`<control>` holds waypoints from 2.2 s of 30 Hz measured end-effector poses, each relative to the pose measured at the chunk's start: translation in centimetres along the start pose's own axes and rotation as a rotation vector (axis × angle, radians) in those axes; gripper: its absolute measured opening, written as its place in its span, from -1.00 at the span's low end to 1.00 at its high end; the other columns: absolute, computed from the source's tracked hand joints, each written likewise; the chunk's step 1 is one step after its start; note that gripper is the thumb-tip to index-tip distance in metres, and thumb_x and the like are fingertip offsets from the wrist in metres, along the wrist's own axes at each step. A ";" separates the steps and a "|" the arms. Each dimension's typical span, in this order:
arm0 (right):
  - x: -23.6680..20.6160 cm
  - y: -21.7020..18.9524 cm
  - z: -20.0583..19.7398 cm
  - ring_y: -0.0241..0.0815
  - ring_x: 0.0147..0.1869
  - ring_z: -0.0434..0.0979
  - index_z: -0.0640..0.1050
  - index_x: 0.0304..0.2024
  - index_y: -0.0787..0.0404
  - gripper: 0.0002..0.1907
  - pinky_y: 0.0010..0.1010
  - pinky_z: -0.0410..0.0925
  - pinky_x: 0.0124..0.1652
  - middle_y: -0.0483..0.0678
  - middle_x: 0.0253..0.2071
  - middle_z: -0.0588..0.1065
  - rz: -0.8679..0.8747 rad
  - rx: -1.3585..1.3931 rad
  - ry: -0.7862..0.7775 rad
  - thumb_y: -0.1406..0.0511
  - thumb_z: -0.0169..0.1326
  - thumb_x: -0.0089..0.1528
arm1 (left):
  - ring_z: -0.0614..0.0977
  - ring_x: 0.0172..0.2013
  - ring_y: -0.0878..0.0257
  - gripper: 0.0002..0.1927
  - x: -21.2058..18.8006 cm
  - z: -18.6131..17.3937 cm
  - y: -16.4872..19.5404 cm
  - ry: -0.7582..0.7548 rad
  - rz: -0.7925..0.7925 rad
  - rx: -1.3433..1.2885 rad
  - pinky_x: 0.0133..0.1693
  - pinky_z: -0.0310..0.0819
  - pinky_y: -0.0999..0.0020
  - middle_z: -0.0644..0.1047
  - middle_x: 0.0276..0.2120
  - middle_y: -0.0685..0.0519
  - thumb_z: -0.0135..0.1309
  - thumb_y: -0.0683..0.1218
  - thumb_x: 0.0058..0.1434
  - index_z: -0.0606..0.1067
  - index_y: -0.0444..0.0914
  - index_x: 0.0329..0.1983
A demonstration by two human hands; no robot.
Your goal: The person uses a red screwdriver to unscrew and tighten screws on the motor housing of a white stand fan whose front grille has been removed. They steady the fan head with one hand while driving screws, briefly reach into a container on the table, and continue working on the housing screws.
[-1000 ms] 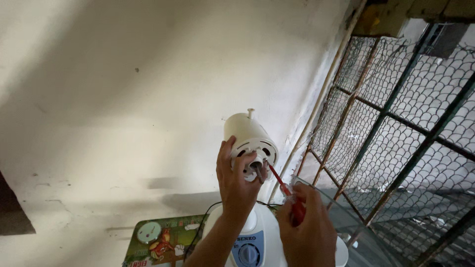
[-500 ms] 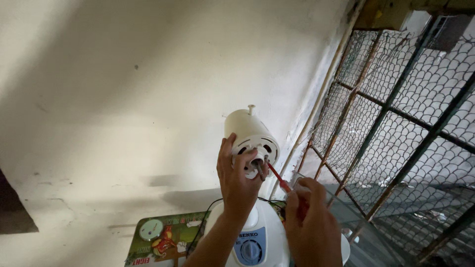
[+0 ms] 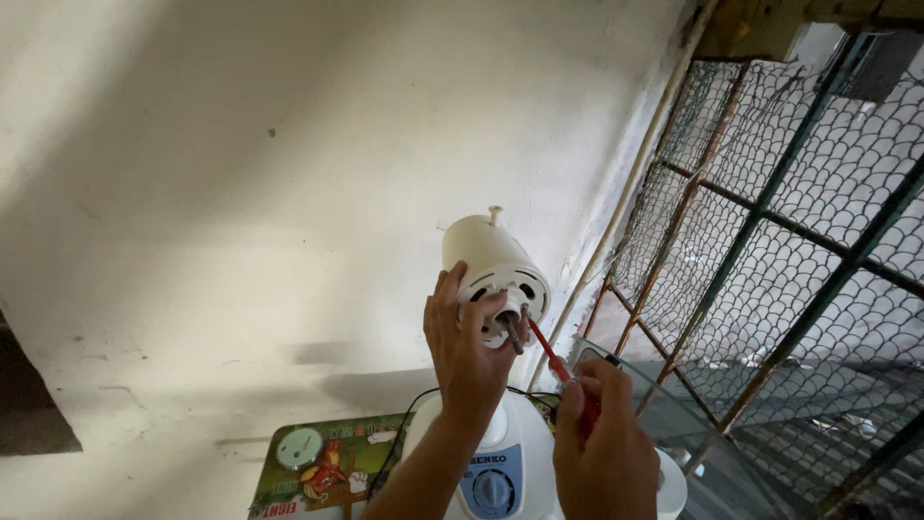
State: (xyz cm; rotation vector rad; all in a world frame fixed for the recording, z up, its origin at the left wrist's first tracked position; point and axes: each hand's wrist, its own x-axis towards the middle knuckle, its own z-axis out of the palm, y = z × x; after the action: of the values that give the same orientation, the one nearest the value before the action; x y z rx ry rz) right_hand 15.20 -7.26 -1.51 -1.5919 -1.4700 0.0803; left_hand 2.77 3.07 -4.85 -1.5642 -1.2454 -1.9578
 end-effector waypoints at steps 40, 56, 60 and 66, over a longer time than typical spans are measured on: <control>0.1 -2.5 0.3 -0.09 -0.20 0.70 0.56 -0.14 0.13 -0.82 -0.26 0.53 -0.30 -0.02 -0.12 0.50 -0.109 -0.019 0.112 0.29 0.17 0.19 | 0.33 0.34 -0.15 -0.47 0.2 0.5 -0.9 0.022 0.067 0.034 0.32 0.11 -0.30 0.32 0.29 -0.14 0.49 0.03 -0.01 0.45 -0.12 -0.08; -0.4 -1.5 0.8 -0.09 -0.23 0.69 0.60 -0.17 0.14 -0.86 -0.28 0.51 -0.30 -0.02 -0.15 0.51 -0.162 0.070 0.136 0.36 0.13 0.21 | 0.33 0.34 -0.13 -0.45 0.3 0.4 -0.9 0.013 0.067 0.058 0.32 0.10 -0.30 0.35 0.28 -0.14 0.49 0.09 -0.03 0.45 -0.12 -0.07; -0.6 -1.7 1.1 -0.05 -0.27 0.68 0.62 -0.13 0.08 -0.79 -0.23 0.48 -0.34 -0.04 -0.13 0.53 -0.153 0.034 0.166 0.35 0.17 0.17 | 0.34 0.33 -0.14 -0.45 0.4 0.1 -0.9 0.005 0.067 0.037 0.32 0.11 -0.28 0.35 0.28 -0.15 0.49 0.08 -0.03 0.46 -0.13 -0.08; -0.4 -0.6 1.9 -0.04 -0.23 0.67 0.60 -0.28 0.15 -0.84 -0.27 0.52 -0.29 -0.01 -0.12 0.51 -0.190 0.023 0.185 0.37 0.24 0.07 | 0.36 0.32 -0.16 -0.47 0.4 -0.1 -0.7 0.022 0.078 0.034 0.32 0.14 -0.26 0.35 0.29 -0.16 0.48 0.08 -0.01 0.45 -0.14 -0.10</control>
State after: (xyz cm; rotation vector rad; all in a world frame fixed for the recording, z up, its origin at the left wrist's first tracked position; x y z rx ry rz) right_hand 13.49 -6.58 -2.37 -1.3948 -1.4612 -0.1552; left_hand 2.08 3.45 -4.80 -1.5468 -1.1853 -1.8907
